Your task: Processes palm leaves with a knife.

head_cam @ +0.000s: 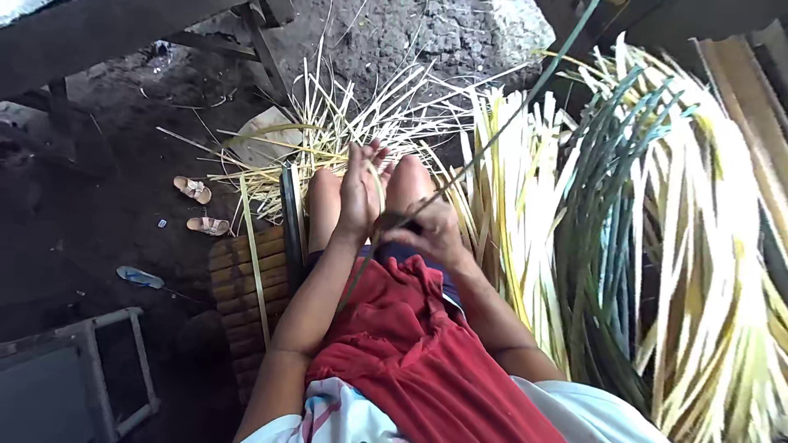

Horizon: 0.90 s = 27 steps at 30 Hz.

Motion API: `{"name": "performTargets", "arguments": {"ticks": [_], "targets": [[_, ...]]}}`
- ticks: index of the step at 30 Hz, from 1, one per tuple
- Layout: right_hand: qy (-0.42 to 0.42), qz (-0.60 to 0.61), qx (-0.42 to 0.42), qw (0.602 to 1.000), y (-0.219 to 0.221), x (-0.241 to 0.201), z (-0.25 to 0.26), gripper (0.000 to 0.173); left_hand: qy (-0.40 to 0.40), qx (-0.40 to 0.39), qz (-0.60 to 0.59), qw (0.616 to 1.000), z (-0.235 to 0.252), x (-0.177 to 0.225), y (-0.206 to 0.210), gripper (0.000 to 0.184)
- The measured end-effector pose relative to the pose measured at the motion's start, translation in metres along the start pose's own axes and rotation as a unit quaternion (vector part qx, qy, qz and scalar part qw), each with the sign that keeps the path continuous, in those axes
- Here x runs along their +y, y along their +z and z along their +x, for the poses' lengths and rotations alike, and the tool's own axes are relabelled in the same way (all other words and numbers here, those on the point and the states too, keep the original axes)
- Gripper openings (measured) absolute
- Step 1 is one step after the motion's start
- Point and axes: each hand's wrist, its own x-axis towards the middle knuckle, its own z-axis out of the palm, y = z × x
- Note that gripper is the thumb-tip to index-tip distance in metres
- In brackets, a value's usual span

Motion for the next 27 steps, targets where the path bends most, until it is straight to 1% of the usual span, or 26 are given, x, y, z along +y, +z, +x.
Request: {"name": "performTargets", "arguments": {"ticks": [1,3,4,6,7,8,9,10,12,14,15,16,17,18,19,20,21,22,24,25,26,27], "targets": [[0.043,0.001,0.007,0.999,-0.007,0.006,0.002,0.038,-0.019,-0.042,0.049,0.998,-0.009,0.001,0.004,0.046],[0.110,0.010,0.047,0.993,-0.013,0.018,0.004,0.027,-0.088,-0.087,0.051,0.991,-0.024,-0.007,0.006,0.035],[0.124,0.034,0.051,0.990,-0.011,0.017,0.004,0.025,-0.094,-0.065,0.051,0.992,-0.030,-0.010,0.006,0.035],[0.111,0.086,0.017,0.990,0.003,0.002,-0.002,0.027,-0.068,0.056,0.047,0.995,-0.031,-0.007,0.005,0.043],[0.083,0.083,-0.009,0.993,0.014,-0.004,-0.009,0.032,-0.053,0.086,0.014,0.995,-0.027,-0.004,0.001,0.046],[0.047,0.061,-0.035,0.996,0.023,-0.007,-0.015,0.039,-0.029,0.086,-0.027,0.996,-0.021,-0.006,-0.005,0.046],[0.012,0.036,-0.045,0.998,0.028,-0.008,-0.018,0.046,-0.013,0.055,-0.049,0.997,-0.017,-0.007,-0.010,0.047],[0.000,0.024,-0.047,0.999,0.027,-0.007,-0.017,0.048,-0.013,0.003,-0.043,0.999,-0.017,-0.007,-0.014,0.050],[0.050,0.032,-0.033,0.998,0.011,-0.001,-0.006,0.040,-0.049,-0.086,0.027,0.995,-0.026,-0.005,-0.017,0.053],[0.112,0.022,0.007,0.993,0.000,0.009,-0.003,0.037,-0.105,-0.121,0.054,0.986,-0.038,-0.009,-0.016,0.044],[0.128,0.024,0.020,0.991,0.002,0.011,-0.003,0.037,-0.119,-0.114,0.052,0.985,-0.038,-0.012,-0.015,0.043],[0.130,0.044,0.017,0.990,0.006,0.007,-0.004,0.037,-0.117,-0.067,0.052,0.990,-0.037,-0.013,-0.013,0.048],[0.120,0.070,-0.002,0.990,0.012,0.002,-0.008,0.039,-0.104,-0.005,0.048,0.993,-0.035,-0.011,-0.011,0.052],[0.095,0.079,-0.023,0.992,0.022,-0.003,-0.017,0.041,-0.085,0.037,0.015,0.996,-0.034,-0.008,-0.013,0.051],[0.063,0.069,-0.045,0.995,0.032,-0.007,-0.026,0.042,-0.061,0.047,-0.032,0.997,-0.034,-0.007,-0.020,0.049],[0.024,0.047,-0.060,0.997,0.039,-0.010,-0.033,0.046,-0.040,0.036,-0.072,0.996,-0.032,-0.010,-0.027,0.047],[-0.002,0.025,-0.065,0.998,0.040,-0.010,-0.033,0.049,-0.024,0.007,-0.084,0.996,-0.024,-0.013,-0.031,0.047],[-0.005,0.006,-0.065,0.998,0.036,-0.008,-0.027,0.048,-0.022,-0.032,-0.069,0.997,-0.018,-0.013,-0.030,0.050],[0.032,-0.014,-0.045,0.998,0.017,-0.005,-0.007,0.042,-0.071,-0.095,-0.036,0.992,-0.015,-0.007,-0.021,0.053],[0.055,-0.025,-0.034,0.998,0.008,-0.003,0.001,0.039,-0.100,-0.098,-0.040,0.989,-0.019,-0.005,-0.014,0.052],[0.077,-0.036,-0.024,0.996,0.003,-0.001,0.004,0.038,-0.126,-0.079,-0.059,0.987,-0.023,-0.006,-0.010,0.048],[0.094,-0.037,-0.020,0.995,0.003,-0.001,0.003,0.039,-0.137,-0.043,-0.081,0.986,-0.024,-0.007,-0.008,0.047]]}}
